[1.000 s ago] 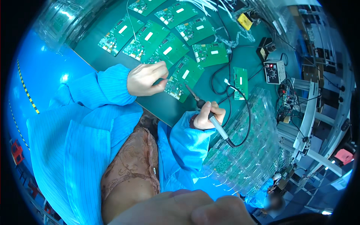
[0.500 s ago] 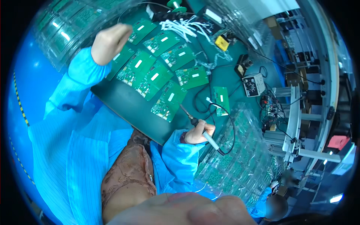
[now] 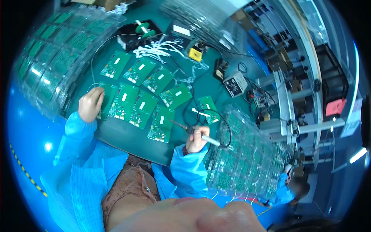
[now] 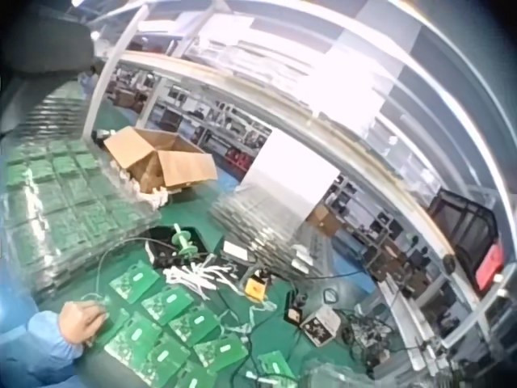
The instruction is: Soldering components onto green circuit boards and arranging them at a manufacturing station.
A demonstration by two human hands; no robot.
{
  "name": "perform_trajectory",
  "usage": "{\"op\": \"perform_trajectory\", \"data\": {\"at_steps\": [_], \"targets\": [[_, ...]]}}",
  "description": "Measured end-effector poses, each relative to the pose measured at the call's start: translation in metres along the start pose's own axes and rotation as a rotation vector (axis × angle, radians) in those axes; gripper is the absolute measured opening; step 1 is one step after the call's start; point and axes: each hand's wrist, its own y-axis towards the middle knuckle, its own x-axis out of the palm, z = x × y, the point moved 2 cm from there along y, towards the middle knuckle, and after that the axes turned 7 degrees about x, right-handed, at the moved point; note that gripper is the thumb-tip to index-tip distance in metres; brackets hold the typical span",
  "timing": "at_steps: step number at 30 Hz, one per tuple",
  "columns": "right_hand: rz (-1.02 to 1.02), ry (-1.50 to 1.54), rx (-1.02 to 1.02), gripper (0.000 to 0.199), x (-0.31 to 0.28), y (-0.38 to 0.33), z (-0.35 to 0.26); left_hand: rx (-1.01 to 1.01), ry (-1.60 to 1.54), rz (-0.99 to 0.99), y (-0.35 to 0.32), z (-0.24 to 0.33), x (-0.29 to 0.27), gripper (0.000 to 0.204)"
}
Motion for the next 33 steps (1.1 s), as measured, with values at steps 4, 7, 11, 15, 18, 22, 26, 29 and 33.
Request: {"op": "perform_trajectory", "data": {"at_steps": [4, 7, 11, 15, 18, 22, 26, 29, 33], "targets": [[-0.011, 0.199, -0.101, 0.012, 0.044, 0.040, -0.047, -0.033, -0.085, 0.033, -0.005, 0.002, -0.012, 0.007], [0.043, 0.150, -0.178, 0.013, 0.049, 0.092, -0.074, 0.019, -0.129, 0.015, -0.008, 0.001, -0.014, 0.005], [0.264, 0.227, -0.049, 0.020, 0.044, 0.179, -0.068, 0.008, -0.121, 0.014, -0.042, -0.005, -0.023, 0.008], [0.461, 0.186, 0.181, 0.030, -0.004, 0.266, -0.045, -0.003, -0.103, 0.122, -0.059, -0.012, -0.022, 0.012], [0.492, 0.151, 0.325, 0.035, -0.042, 0.315, -0.030, -0.020, -0.067, 0.133, -0.064, -0.011, -0.017, 0.011], [0.481, -0.042, 0.414, 0.032, -0.073, 0.360, -0.013, -0.041, -0.058, 0.062, -0.058, -0.009, -0.012, 0.012], [0.482, -0.139, 0.450, 0.041, -0.070, 0.389, 0.022, -0.077, -0.058, 0.014, -0.060, -0.006, -0.022, 0.013], [0.532, -0.210, 0.442, 0.041, -0.073, 0.396, 0.038, -0.072, -0.064, 0.023, -0.061, -0.006, -0.017, 0.014], [0.547, -0.288, 0.524, 0.036, -0.047, 0.380, 0.040, -0.088, -0.044, 0.013, -0.058, -0.004, -0.020, 0.014]]}}
